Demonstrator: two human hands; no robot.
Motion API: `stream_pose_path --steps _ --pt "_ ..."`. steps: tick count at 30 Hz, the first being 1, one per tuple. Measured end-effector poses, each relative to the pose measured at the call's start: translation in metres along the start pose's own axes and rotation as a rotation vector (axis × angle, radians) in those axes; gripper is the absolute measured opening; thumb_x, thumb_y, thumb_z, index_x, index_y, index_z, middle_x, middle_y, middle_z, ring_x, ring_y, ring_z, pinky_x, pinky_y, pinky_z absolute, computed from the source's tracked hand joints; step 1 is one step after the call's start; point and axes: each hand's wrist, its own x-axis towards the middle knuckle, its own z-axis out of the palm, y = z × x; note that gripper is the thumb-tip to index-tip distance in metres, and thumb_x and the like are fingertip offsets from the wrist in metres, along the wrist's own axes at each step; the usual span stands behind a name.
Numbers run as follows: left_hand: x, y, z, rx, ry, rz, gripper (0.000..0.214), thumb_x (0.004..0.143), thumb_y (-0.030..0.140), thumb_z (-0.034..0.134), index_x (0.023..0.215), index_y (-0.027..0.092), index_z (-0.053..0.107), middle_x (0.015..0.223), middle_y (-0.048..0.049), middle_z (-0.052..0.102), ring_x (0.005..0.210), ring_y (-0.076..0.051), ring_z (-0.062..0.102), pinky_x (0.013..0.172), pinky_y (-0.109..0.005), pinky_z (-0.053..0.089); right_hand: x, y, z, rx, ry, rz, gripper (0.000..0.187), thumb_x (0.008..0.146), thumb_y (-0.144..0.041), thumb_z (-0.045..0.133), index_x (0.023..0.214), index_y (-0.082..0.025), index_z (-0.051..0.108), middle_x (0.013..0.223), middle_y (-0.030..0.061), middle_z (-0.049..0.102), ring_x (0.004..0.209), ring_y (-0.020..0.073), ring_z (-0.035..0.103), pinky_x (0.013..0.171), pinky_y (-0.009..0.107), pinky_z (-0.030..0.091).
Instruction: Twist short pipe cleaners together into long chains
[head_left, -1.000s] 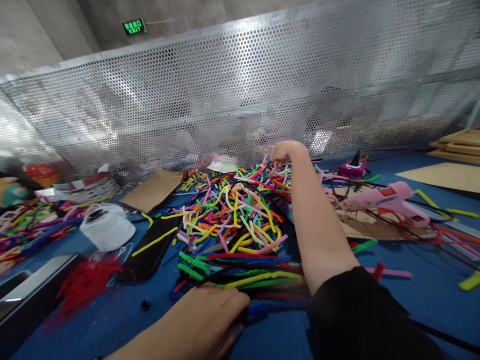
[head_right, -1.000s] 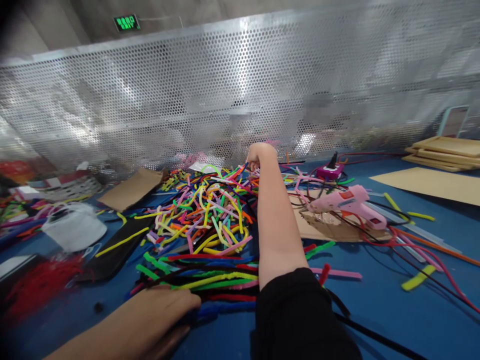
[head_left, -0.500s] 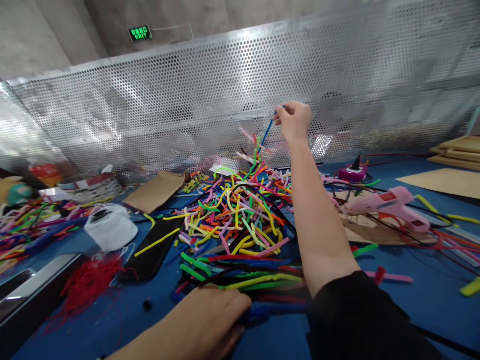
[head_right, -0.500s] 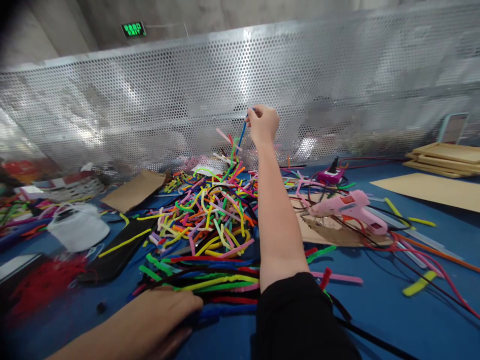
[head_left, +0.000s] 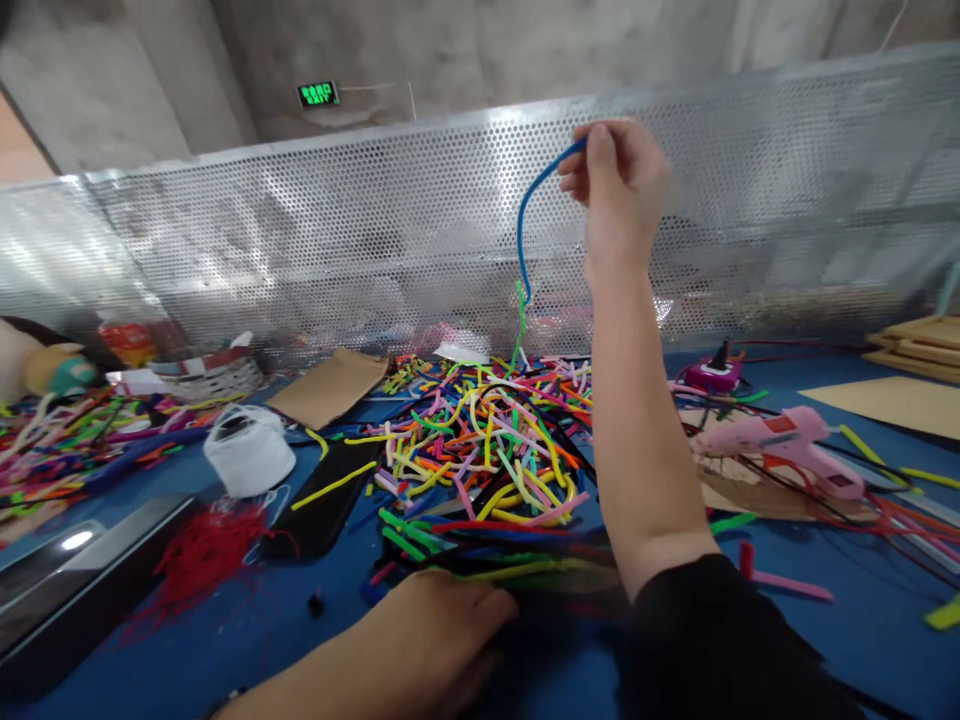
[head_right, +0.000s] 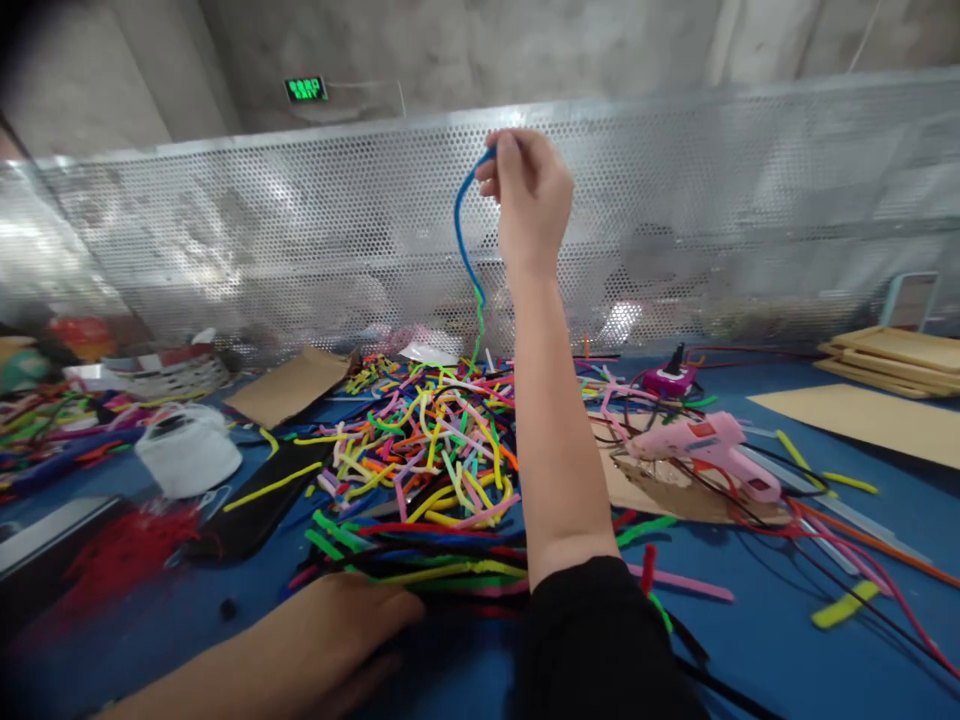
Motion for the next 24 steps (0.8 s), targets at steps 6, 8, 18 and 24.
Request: stream_pose_path --steps 6,8,18,24 --pt "-0.007 0.003 -0.009 -0.008 0.005 -0.01 0.01 0.082 0.019 0.044 0.089 0.02 0.051 0.083 0.0008 0.063 0.072 -0.017 0.061 0.061 -0.024 0.046 0.02 -0.035 0.043 0.061 -0.379 -0.21 0.015 0.08 -0.023 0.038 0.074 -0.025 0.051 0.071 -0.0015 0.061 0.065 0.0114 0.057 0.062 0.025 0.047" --pt "-0.007 0.003 -0.008 -0.008 0.032 0.002 0.008 0.082 0.02 0.043 0.085 0.02 0.05 0.08 0.0013 0.063 0.071 -0.018 0.062 0.059 -0.024 0.047 0.024 -0.039 0.048 -0.028 -0.455 -0.286 0.017 0.077 -0.019 0.041 0.068 -0.025 0.053 0.066 -0.0015 0.06 0.063 0.0129 0.058 0.061 0.027 0.047" --pt "-0.008 -0.001 -0.008 -0.046 0.224 0.059 0.014 0.081 0.019 0.042 0.092 0.018 0.051 0.087 -0.0026 0.061 0.077 -0.017 0.06 0.066 -0.027 0.047 0.004 -0.048 -0.014 -0.207 -0.426 -0.274 0.018 0.069 -0.005 0.049 0.064 -0.022 0.055 0.064 -0.0035 0.058 0.062 0.0125 0.059 0.061 0.027 0.046" --pt "-0.01 -0.005 -0.04 -0.283 0.9 -0.149 0.04 0.078 0.038 0.049 0.111 0.016 0.04 0.093 -0.0046 0.052 0.081 -0.014 0.054 0.066 -0.023 0.048 -0.03 -0.083 -0.044 0.164 -0.356 -0.152 0.013 0.072 -0.003 0.051 0.069 -0.016 0.056 0.059 -0.004 0.058 0.058 0.0096 0.06 0.058 0.023 0.048"
